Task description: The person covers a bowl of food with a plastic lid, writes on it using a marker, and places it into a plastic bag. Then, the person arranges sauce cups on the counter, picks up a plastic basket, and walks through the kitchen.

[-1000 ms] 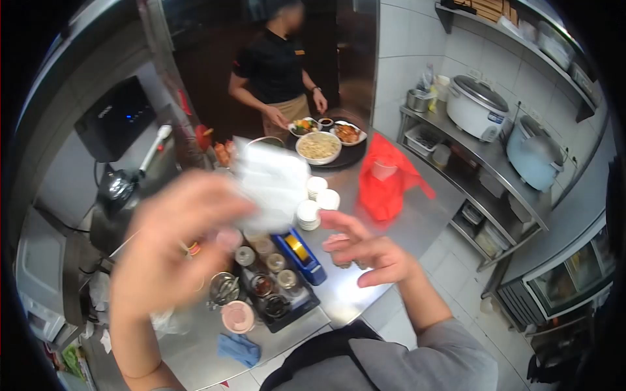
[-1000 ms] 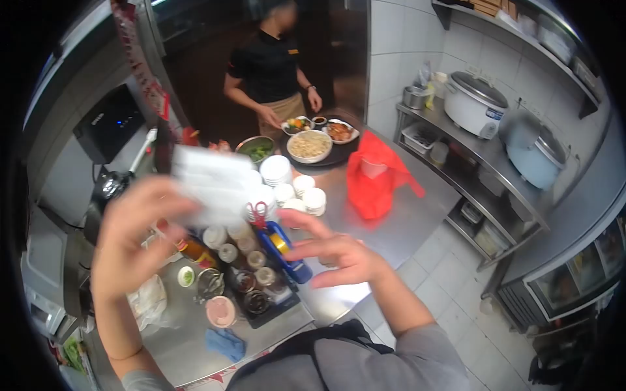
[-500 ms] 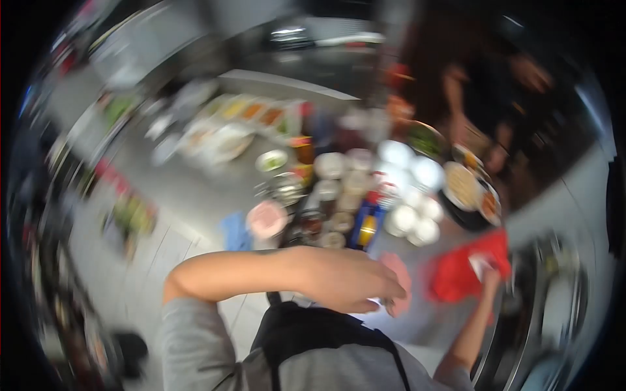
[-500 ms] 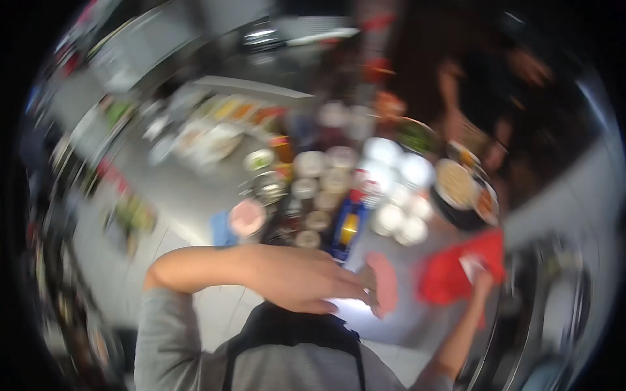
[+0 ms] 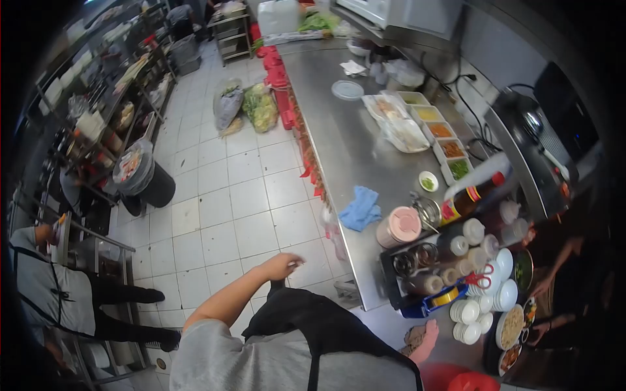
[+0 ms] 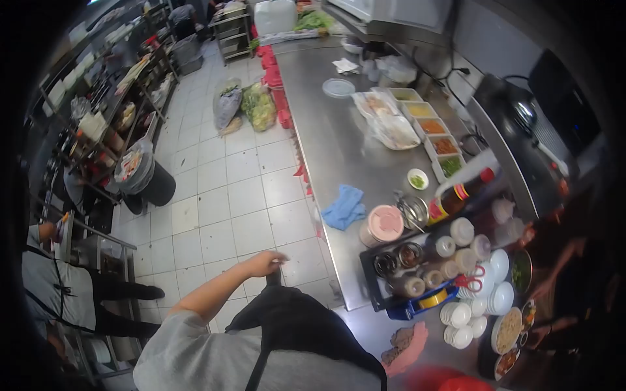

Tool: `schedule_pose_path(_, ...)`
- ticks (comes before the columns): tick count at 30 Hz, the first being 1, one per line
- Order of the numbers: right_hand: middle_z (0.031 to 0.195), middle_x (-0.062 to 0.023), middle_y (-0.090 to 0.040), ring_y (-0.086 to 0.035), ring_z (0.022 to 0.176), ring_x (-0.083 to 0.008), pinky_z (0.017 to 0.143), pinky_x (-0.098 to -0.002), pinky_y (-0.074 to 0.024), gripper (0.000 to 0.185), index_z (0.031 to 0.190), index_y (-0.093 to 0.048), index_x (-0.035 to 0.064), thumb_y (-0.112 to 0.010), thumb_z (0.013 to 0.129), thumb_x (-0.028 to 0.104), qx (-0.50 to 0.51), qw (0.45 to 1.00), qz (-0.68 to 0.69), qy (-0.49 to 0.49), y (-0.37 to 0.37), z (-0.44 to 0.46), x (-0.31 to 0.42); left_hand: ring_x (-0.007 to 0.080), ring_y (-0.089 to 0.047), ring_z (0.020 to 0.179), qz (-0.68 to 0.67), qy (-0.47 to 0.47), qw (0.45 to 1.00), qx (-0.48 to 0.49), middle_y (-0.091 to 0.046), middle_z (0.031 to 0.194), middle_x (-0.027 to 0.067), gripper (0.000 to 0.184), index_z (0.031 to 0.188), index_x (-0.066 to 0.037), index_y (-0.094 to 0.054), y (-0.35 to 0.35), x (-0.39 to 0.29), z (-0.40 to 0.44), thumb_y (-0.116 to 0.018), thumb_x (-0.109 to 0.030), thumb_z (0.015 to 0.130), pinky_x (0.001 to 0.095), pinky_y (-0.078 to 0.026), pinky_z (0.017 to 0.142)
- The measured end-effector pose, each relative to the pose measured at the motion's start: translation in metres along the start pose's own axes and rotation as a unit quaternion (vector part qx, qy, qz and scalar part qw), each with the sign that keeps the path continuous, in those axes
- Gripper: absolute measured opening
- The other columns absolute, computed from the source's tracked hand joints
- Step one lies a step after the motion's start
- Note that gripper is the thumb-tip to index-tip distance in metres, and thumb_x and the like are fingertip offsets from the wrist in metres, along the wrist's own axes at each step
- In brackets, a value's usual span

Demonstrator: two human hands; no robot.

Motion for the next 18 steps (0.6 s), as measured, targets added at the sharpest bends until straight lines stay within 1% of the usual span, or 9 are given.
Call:
schedule_pose_path(3,0.066,-0.0002,-0.037,-0.037,0.06,-0.0126,0.057,-0.0268,-0.0301,0.023,0.081,-0.044,0.0111,-0.052,0.084,0.032,-0.015,0.999,-0.034,0.026,-0.014,-0.007,0.0,0.0322,-0.058,0.096,0.096,0.274,0.956,0.033,-0.06,0.103,0.0187,0.04,0.111,-0.006,-0.057,-0.015,0.167,-0.095,-0.054,-0.01,0.071,0.041,-0.045,0.083)
schedule_pose_path(4,0.069,-0.0013,-0.038,-0.037,0.063,-0.0137,0.06,-0.0275,-0.0303,0.022,0.084,-0.044,0.0103,-0.052,0.085,0.031,-0.017,0.998,-0.053,0.032,-0.02,-0.011,0.002,0.0288,-0.06,0.091,0.114,0.362,0.922,0.08,-0.063,0.098,0.0141,0.041,0.11,-0.012,-0.059,-0.015,0.206,-0.137,-0.056,-0.01,0.069,0.0367,-0.048,0.077)
schedule_pose_path(5,0.073,-0.0023,-0.038,-0.038,0.067,-0.0148,0.062,-0.0281,-0.0305,0.022,0.087,-0.043,0.0096,-0.052,0.085,0.03,-0.021,0.996,-0.072,0.041,-0.028,-0.016,0.006,0.0268,-0.062,0.086,0.145,0.394,0.874,0.245,-0.064,0.097,0.012,0.043,0.11,-0.009,-0.059,-0.054,0.343,-0.19,-0.059,-0.011,0.067,0.0356,-0.048,0.077)
schedule_pose_path(7,0.08,-0.0045,-0.04,-0.039,0.074,-0.0171,0.067,-0.0295,-0.0309,0.022,0.092,-0.043,0.008,-0.051,0.085,0.028,-0.026,0.99,-0.128,0.061,-0.049,-0.03,0.021,0.0254,-0.065,0.077,-0.026,0.609,0.751,0.254,-0.064,0.096,0.0175,0.036,0.109,0.005,-0.055,-0.005,0.283,-0.234,-0.052,-0.018,0.082,0.0343,-0.053,0.071)
schedule_pose_path(8,0.084,-0.0055,-0.041,-0.039,0.077,-0.0182,0.07,-0.0302,-0.0311,0.023,0.095,-0.043,0.0073,-0.051,0.085,0.027,-0.028,0.984,-0.16,0.07,-0.06,-0.038,0.033,0.0269,-0.065,0.077,-0.086,0.624,0.731,0.263,-0.062,0.099,0.0215,0.037,0.112,0.006,-0.052,0.016,0.268,-0.244,-0.045,-0.02,0.087,0.0334,-0.054,0.07)
schedule_pose_path(10,0.091,-0.0077,-0.042,-0.04,0.084,-0.0205,0.075,-0.0316,-0.0315,0.026,0.101,-0.043,0.0057,-0.051,0.086,0.025,-0.026,0.965,-0.243,0.09,-0.077,-0.062,0.067,0.0268,-0.065,0.081,-0.136,0.587,0.77,0.212,-0.06,0.104,0.0212,0.038,0.118,0.001,-0.05,0.04,0.312,-0.252,-0.05,-0.017,0.084,0.0337,-0.055,0.068)
schedule_pose_path(14,0.105,-0.0119,-0.045,-0.042,0.098,-0.025,0.085,-0.0343,-0.0323,0.033,0.113,-0.042,0.0027,-0.05,0.087,0.02,0.017,0.899,-0.418,0.127,-0.113,-0.12,0.148,0.028,-0.062,0.089,0.073,0.378,0.901,0.201,-0.062,0.102,0.0152,0.04,0.111,-0.003,-0.057,0.125,0.383,-0.164,-0.058,-0.012,0.073,0.0344,-0.052,0.075)
schedule_pose_path(17,0.116,-0.0151,-0.048,-0.043,0.109,-0.0284,0.093,-0.0364,-0.0329,0.039,0.122,-0.042,0.0004,-0.049,0.087,0.017,0.123,0.855,-0.489,0.121,-0.161,-0.155,0.196,0.03,-0.059,0.096,-0.023,0.412,0.91,0.041,-0.061,0.102,0.0181,0.042,0.109,-0.006,-0.06,0.207,0.347,-0.091,-0.056,-0.011,0.067,0.0378,-0.048,0.083)
schedule_pose_path(18,0.119,-0.0162,-0.048,-0.044,0.112,-0.0295,0.096,-0.037,-0.0331,0.042,0.125,-0.041,-0.0004,-0.049,0.087,0.016,0.169,0.847,-0.489,0.12,-0.182,-0.165,0.206,0.0301,-0.062,0.089,0.027,0.324,0.946,0.001,-0.061,0.102,0.0195,0.04,0.107,-0.006,-0.06,0.225,0.345,-0.057,-0.05,-0.005,0.069,0.0361,-0.05,0.077)
Point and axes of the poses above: each hand's wrist, its own z-axis towards the middle knuckle, its own y-axis out of the back of the hand, x = y × z, the point moved 4 cm from there along z, towards the middle knuckle
